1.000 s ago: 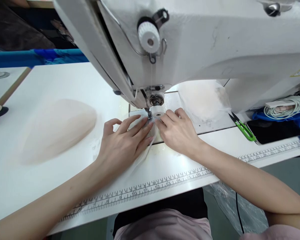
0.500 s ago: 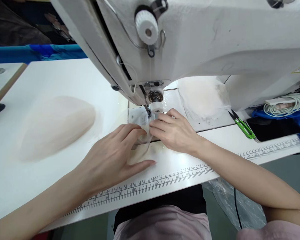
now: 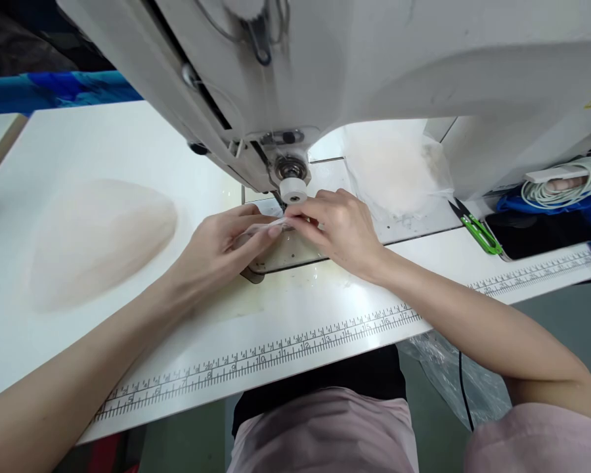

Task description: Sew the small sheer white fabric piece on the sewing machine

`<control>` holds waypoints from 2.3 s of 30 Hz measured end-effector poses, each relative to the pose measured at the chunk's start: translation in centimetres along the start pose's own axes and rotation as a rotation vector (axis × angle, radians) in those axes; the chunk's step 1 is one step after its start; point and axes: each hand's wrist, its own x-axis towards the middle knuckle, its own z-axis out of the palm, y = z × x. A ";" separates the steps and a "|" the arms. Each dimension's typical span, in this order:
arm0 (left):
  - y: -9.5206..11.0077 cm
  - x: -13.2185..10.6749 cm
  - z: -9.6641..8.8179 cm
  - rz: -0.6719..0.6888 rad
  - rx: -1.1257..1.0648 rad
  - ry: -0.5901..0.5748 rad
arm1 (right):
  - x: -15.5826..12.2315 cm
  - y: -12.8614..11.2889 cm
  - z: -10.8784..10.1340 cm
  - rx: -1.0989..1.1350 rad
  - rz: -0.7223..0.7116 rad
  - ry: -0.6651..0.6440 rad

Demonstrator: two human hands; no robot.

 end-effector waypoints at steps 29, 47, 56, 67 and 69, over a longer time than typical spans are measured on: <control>-0.2 -3.3 0.8 0.505 0.714 0.111 | -1.6 -0.1 -0.3 -0.451 -0.429 -0.090; -1.1 -2.3 0.8 0.458 0.667 0.156 | -0.8 0.3 0.3 -0.585 -0.362 -0.118; -1.0 -3.0 0.6 0.498 0.685 0.128 | -0.9 0.2 0.0 -0.667 -0.477 -0.093; -1.4 -2.3 0.9 0.513 0.621 0.188 | -0.8 0.2 0.1 -0.708 -0.438 -0.098; -1.4 -2.3 0.9 0.509 0.618 0.193 | -0.8 0.3 0.2 -0.716 -0.436 -0.094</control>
